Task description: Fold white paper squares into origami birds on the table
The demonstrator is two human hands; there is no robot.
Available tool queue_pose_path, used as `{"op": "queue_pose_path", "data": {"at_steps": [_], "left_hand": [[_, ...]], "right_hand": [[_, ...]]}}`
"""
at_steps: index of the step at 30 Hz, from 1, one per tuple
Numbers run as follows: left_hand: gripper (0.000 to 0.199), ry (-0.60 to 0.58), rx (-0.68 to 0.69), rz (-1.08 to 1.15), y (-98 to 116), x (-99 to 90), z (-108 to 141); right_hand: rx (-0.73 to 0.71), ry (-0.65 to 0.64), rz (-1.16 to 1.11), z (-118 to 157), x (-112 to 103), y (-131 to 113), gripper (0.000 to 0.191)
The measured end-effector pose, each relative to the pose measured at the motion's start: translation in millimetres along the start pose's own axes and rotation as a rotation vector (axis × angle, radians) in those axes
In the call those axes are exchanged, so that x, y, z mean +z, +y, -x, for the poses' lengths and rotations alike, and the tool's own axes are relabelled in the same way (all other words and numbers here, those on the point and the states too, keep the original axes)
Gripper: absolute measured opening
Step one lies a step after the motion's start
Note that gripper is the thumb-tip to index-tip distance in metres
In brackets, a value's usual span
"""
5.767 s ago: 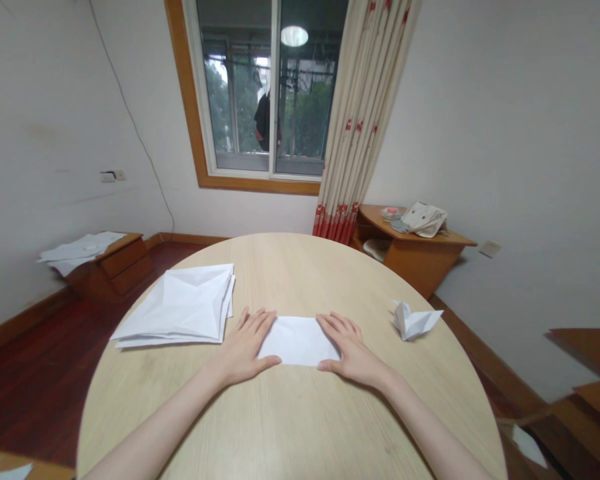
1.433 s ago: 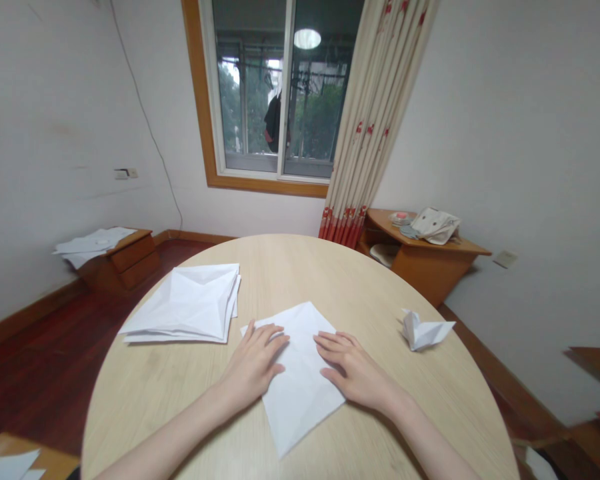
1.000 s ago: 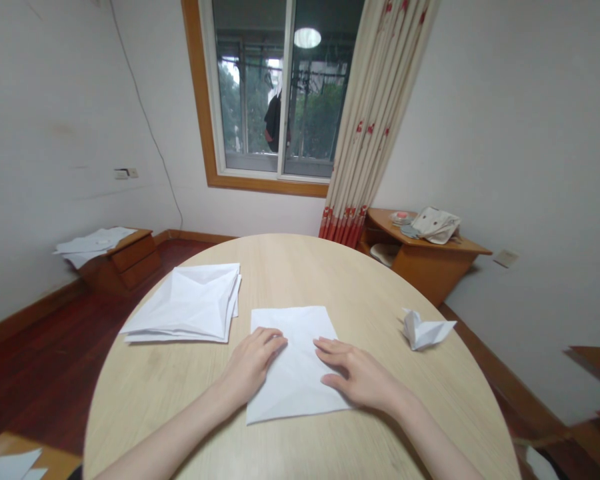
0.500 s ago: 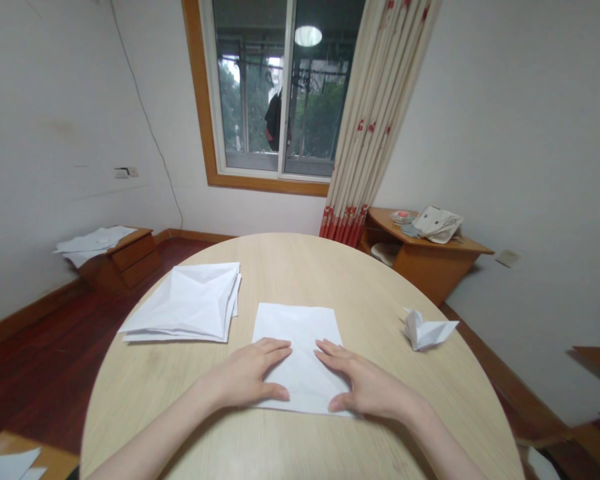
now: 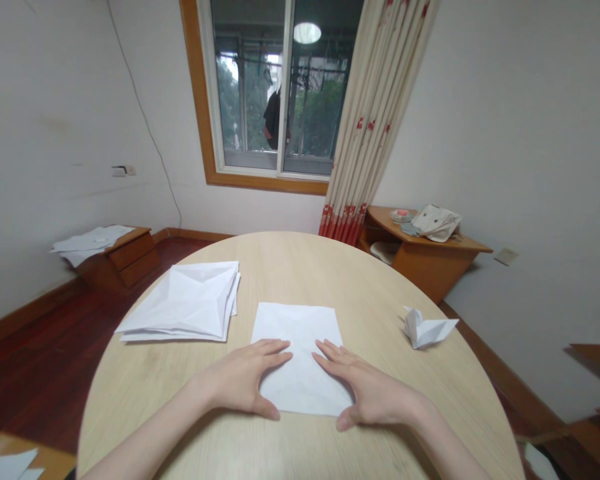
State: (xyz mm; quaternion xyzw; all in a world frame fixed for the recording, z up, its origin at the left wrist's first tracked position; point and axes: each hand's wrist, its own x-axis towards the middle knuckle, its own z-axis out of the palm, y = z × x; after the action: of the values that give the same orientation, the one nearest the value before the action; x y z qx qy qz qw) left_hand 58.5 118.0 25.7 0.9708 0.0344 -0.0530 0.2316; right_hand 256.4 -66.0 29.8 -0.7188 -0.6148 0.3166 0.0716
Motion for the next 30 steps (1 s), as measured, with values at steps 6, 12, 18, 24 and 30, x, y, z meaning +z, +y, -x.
{"op": "queue_pose_path", "data": {"at_steps": [6, 12, 18, 24, 30], "left_hand": [[0.083, 0.037, 0.001, 0.035, 0, -2.4, 2], [0.066, 0.091, 0.013, 0.092, 2, -4.1, 4], [0.042, 0.146, 0.017, 0.156, 7, -8.2, 7], [0.009, 0.188, 0.120, 0.165, 9, -8.7, 7], [0.012, 0.199, 0.129, 0.169, 12, -11.6, 7]], "right_hand": [[0.007, 0.017, -0.021, 1, -1, -1, 0.102], [0.012, 0.014, -0.080, 5, -6, -5, 0.096], [-0.016, 0.006, -0.132, 5, -7, -2, 0.092], [-0.093, 0.027, -0.153, 5, -6, 2, 0.076], [-0.114, 0.043, -0.179, 8, -8, 5, 0.069]]}}
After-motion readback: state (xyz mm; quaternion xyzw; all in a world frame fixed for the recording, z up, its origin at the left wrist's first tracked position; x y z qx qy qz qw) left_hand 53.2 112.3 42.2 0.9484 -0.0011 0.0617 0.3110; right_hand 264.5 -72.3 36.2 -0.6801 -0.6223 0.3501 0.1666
